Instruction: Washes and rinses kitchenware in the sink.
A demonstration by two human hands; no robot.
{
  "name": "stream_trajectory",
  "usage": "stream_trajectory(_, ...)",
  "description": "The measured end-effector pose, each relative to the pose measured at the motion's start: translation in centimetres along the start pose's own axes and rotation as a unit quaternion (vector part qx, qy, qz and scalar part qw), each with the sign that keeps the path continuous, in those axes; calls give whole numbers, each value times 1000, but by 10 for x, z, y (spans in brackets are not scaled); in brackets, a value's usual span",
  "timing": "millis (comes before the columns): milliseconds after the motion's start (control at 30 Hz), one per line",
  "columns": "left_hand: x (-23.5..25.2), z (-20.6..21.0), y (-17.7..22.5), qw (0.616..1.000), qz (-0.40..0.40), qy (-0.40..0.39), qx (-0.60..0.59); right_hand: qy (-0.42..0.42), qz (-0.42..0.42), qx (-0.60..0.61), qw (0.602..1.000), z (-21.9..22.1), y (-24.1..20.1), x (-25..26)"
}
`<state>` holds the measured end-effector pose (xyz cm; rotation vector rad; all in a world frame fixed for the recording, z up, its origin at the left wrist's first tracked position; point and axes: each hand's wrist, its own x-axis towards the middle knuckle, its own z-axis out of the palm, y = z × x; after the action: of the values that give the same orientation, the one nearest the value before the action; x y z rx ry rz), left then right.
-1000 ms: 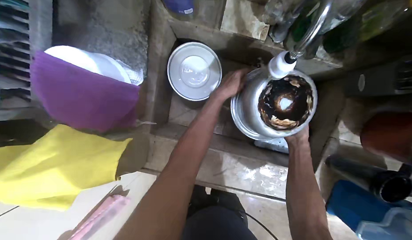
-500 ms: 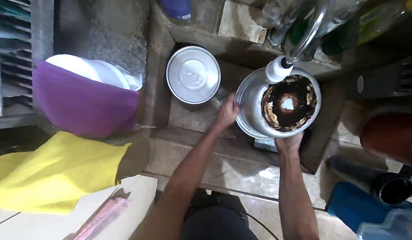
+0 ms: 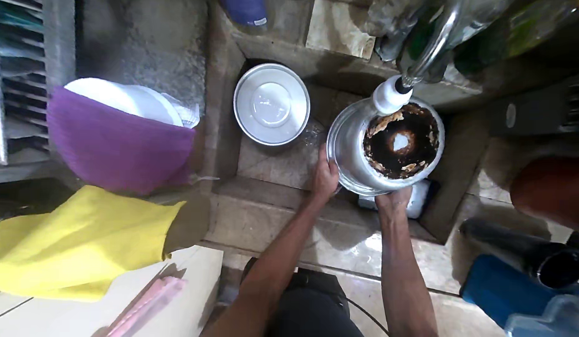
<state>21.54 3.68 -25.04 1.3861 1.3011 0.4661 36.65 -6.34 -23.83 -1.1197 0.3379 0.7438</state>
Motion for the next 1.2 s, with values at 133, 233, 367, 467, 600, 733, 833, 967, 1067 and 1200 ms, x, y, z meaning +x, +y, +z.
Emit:
stream_trajectory(133,80,-38,35,979,97,-149,95,-56,19,-67,996,-5,-38,23)
stream_trajectory(233,139,-50,82,931,180,-244,205,-57,37,-109,992,-3,-57,30)
stream_trajectory(367,125,-36,66,958,167,-173,156,-27,42,-48,998,-5,-41,19)
stream_trajectory(467,39,-13,17,997,50,-30,40,2,13,-16,1000,-8,-16,7)
stream_trajectory(600,23,-10,6,999,31,-9,7,-23,20,-22,999,-11,-3,3)
stream_trajectory(733,110,-46,65,965,118,-192,136,-62,31,-49,996,-11,-30,21)
stream_trajectory(833,154,-43,99,937,176,-242,183,-61,44,-14,997,-3,-39,25)
stream_trajectory(967,91,-20,50,990,88,-86,67,-9,-3,9,1000,9,-19,8)
stream_trajectory(1067,5,8,8,998,9,42,-46,-20,-2,54,998,9,6,-1)
stream_trajectory(1200,35,-20,16,999,30,-26,-2,-37,-9,3,999,5,-4,8)
